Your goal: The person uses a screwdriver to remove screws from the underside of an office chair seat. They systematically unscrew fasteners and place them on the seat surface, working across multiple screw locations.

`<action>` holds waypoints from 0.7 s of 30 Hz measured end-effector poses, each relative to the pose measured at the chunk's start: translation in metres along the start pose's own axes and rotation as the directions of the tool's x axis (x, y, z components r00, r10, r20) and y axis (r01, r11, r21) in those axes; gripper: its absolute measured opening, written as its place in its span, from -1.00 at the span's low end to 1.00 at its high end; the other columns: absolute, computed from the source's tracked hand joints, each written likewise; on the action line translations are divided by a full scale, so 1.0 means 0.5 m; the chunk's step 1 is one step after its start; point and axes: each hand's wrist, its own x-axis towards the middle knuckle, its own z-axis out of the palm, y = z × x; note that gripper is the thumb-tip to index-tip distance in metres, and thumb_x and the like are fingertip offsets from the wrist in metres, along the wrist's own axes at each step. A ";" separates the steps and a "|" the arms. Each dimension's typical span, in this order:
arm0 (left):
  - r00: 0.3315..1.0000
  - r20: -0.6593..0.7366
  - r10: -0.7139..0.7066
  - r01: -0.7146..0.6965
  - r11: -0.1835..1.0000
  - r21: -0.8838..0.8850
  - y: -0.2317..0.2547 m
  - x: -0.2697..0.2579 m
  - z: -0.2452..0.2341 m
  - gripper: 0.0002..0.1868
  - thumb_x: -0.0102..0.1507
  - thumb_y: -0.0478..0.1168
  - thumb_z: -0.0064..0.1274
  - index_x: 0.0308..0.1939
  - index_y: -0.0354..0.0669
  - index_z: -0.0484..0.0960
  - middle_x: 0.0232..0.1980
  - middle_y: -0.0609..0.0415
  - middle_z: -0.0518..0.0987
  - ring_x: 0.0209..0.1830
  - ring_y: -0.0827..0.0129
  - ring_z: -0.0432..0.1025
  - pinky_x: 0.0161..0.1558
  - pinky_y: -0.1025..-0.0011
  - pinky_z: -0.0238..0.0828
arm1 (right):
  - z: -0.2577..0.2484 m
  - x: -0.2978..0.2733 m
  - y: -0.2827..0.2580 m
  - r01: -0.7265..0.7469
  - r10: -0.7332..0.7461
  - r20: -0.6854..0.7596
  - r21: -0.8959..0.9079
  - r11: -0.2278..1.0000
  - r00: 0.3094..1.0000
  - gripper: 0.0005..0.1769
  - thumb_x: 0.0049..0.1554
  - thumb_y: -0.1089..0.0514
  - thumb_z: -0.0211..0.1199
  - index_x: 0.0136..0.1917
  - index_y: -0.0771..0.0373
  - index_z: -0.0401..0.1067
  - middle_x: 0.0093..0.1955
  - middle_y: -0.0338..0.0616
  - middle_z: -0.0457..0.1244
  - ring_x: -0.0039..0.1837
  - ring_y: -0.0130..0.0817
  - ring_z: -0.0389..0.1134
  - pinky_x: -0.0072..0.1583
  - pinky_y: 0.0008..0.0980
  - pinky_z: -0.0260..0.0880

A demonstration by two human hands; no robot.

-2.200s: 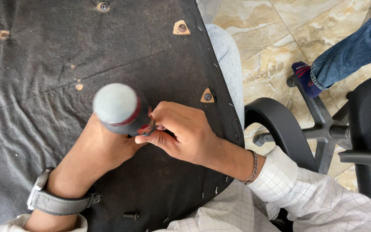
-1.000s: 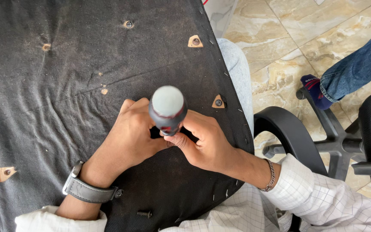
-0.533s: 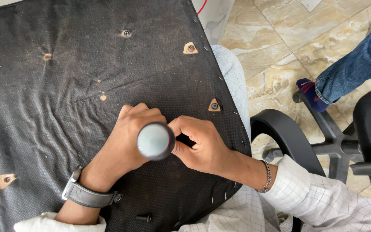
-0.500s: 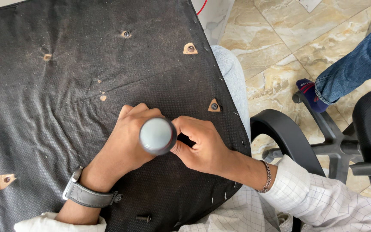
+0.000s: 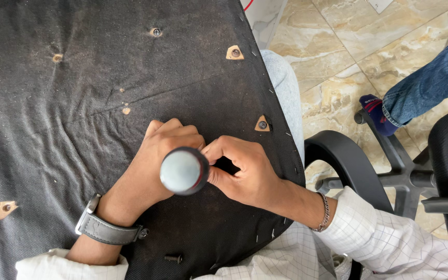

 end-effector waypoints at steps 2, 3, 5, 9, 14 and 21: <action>0.998 -0.004 -0.059 0.059 0.998 -0.018 0.000 0.003 0.004 -0.68 -0.01 -0.06 0.41 -0.40 -0.09 0.60 -0.40 0.19 0.52 -0.31 0.33 0.34 -0.12 0.31 0.14 | -0.001 -0.003 -0.001 -0.067 0.067 0.005 -0.039 0.997 0.998 -0.85 0.23 0.23 0.37 -0.06 0.29 0.42 -0.10 -0.13 0.38 -0.07 -0.42 0.46 -0.03 -0.47 0.46; 0.996 -0.004 -0.088 0.088 0.996 -0.026 -0.001 0.004 0.006 -0.63 -0.05 -0.03 0.46 -0.40 -0.11 0.59 -0.40 0.19 0.53 -0.32 0.32 0.35 -0.12 0.31 0.14 | -0.001 -0.003 -0.002 -0.078 0.078 0.018 -0.025 0.997 0.997 -0.87 0.24 0.23 0.34 -0.03 0.30 0.43 -0.09 -0.13 0.38 -0.06 -0.43 0.47 -0.02 -0.48 0.48; 0.999 -0.018 -0.038 0.037 0.998 -0.043 -0.007 0.003 0.002 -0.66 -0.07 -0.09 0.46 -0.40 -0.09 0.61 -0.38 0.18 0.54 -0.30 0.32 0.36 -0.13 0.31 0.15 | -0.003 -0.003 -0.004 -0.099 0.099 0.043 0.002 0.995 0.994 -0.88 0.26 0.24 0.28 0.04 0.32 0.45 -0.06 -0.13 0.39 -0.03 -0.44 0.48 0.01 -0.49 0.52; 0.984 -0.122 0.128 -0.143 0.982 -0.122 -0.011 -0.003 -0.003 -0.69 -0.03 -0.10 0.40 -0.33 -0.07 0.63 -0.24 0.21 0.59 -0.21 0.34 0.40 -0.05 0.32 0.17 | -0.001 0.003 -0.003 -0.020 0.021 0.028 -0.034 0.999 0.999 -0.85 0.24 0.23 0.36 -0.01 0.31 0.42 -0.08 -0.13 0.38 -0.06 -0.45 0.45 0.00 -0.49 0.48; 0.999 0.029 -0.025 0.027 0.998 -0.050 -0.009 0.003 -0.002 -0.83 0.01 -0.19 0.34 -0.41 -0.08 0.65 -0.36 0.24 0.59 -0.29 0.34 0.39 -0.07 0.32 0.16 | -0.002 -0.002 0.003 -0.059 0.059 0.029 0.011 0.998 0.998 -0.85 0.24 0.21 0.35 -0.02 0.29 0.43 -0.13 -0.18 0.39 -0.09 -0.48 0.46 -0.06 -0.52 0.47; 0.997 0.013 -0.074 0.075 0.995 -0.071 -0.010 0.003 0.002 -0.67 -0.05 -0.09 0.45 -0.40 -0.12 0.63 -0.39 0.16 0.58 -0.30 0.28 0.41 -0.10 0.28 0.19 | -0.003 -0.009 0.005 -0.045 0.045 0.007 -0.052 0.998 0.999 -0.81 0.28 0.16 0.31 0.01 0.36 0.47 -0.11 -0.12 0.40 -0.11 -0.46 0.47 -0.09 -0.50 0.46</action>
